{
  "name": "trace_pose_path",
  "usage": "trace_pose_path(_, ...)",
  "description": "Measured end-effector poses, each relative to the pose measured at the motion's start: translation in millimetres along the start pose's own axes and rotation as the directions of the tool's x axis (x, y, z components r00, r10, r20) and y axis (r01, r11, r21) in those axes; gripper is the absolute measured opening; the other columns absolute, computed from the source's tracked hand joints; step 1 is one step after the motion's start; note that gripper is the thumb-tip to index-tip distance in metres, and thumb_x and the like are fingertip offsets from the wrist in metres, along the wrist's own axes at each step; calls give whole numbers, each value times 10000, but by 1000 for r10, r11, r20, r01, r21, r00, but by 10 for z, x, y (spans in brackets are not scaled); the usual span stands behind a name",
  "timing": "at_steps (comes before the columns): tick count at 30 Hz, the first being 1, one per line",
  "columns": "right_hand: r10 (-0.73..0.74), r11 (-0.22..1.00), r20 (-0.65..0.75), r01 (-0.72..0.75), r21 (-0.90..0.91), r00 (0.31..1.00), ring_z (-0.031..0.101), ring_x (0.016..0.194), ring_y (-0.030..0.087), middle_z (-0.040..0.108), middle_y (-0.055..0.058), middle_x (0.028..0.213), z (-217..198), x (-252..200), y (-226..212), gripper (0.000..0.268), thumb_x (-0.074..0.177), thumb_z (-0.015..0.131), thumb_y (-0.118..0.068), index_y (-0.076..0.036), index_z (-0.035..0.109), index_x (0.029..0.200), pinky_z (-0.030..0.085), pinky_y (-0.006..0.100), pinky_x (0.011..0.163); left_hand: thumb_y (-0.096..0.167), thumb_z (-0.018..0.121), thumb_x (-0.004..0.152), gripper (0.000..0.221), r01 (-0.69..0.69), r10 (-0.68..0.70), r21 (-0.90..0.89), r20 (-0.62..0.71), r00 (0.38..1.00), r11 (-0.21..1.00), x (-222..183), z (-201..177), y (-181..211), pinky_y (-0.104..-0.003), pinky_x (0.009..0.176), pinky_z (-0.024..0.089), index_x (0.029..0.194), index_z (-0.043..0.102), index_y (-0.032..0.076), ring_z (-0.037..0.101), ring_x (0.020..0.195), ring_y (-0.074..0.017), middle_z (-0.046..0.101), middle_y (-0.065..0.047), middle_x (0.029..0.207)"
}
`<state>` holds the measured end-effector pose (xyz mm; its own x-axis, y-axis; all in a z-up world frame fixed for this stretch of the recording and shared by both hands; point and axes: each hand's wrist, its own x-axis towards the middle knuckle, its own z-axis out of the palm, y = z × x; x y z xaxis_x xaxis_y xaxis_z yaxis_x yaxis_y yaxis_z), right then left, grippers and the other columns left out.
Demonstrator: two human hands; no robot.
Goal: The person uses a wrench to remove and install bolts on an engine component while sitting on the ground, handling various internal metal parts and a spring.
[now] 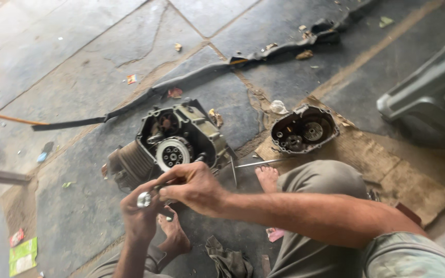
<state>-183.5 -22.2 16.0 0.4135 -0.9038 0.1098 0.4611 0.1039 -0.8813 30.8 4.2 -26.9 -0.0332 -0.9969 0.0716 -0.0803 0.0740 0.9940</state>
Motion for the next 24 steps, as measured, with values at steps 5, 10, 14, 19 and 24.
trace_pose_path(5,-48,985,-12,46,-167,999,761,830,138,787,124,936,-25,35,-16,263,866,720,-100,24,752,1096,639,259,744,114,715,932,361,-50,49,-27,-55,997,998,9,-40,-28,-279,671,635,1229,677,-88,733,799,-159,755,-118,957)
trace_pose_path(10,-37,959,-9,33,-282,999,761,817,146,787,127,911,-21,72,-55,272,832,728,-116,7,765,1071,647,270,744,106,727,961,376,-168,170,60,-34,985,984,8,-35,-20,-249,815,598,1281,670,-85,727,928,-139,761,-124,1039)
trace_pose_path(14,-50,949,-12,43,-313,999,759,832,147,793,126,910,-33,105,-84,265,819,722,-107,4,772,1054,638,271,761,85,756,942,416,-107,121,126,-108,987,986,21,7,-8,-235,783,568,1311,667,-86,695,893,-116,751,-121,1017)
trace_pose_path(19,-10,959,-14,5,-284,1000,764,833,143,790,131,926,-49,118,-96,288,829,698,-125,3,754,1081,642,274,757,92,733,946,390,-125,131,75,-90,987,989,33,56,3,-235,757,584,1294,665,-72,714,892,-111,760,-108,1034)
trace_pose_path(24,-43,981,1,43,-188,999,751,847,154,789,145,959,-49,137,-132,258,843,704,-40,37,766,1081,618,258,767,92,771,911,402,-113,126,94,-155,980,989,63,155,43,-250,710,571,1280,701,-48,697,858,-116,754,-110,1025)
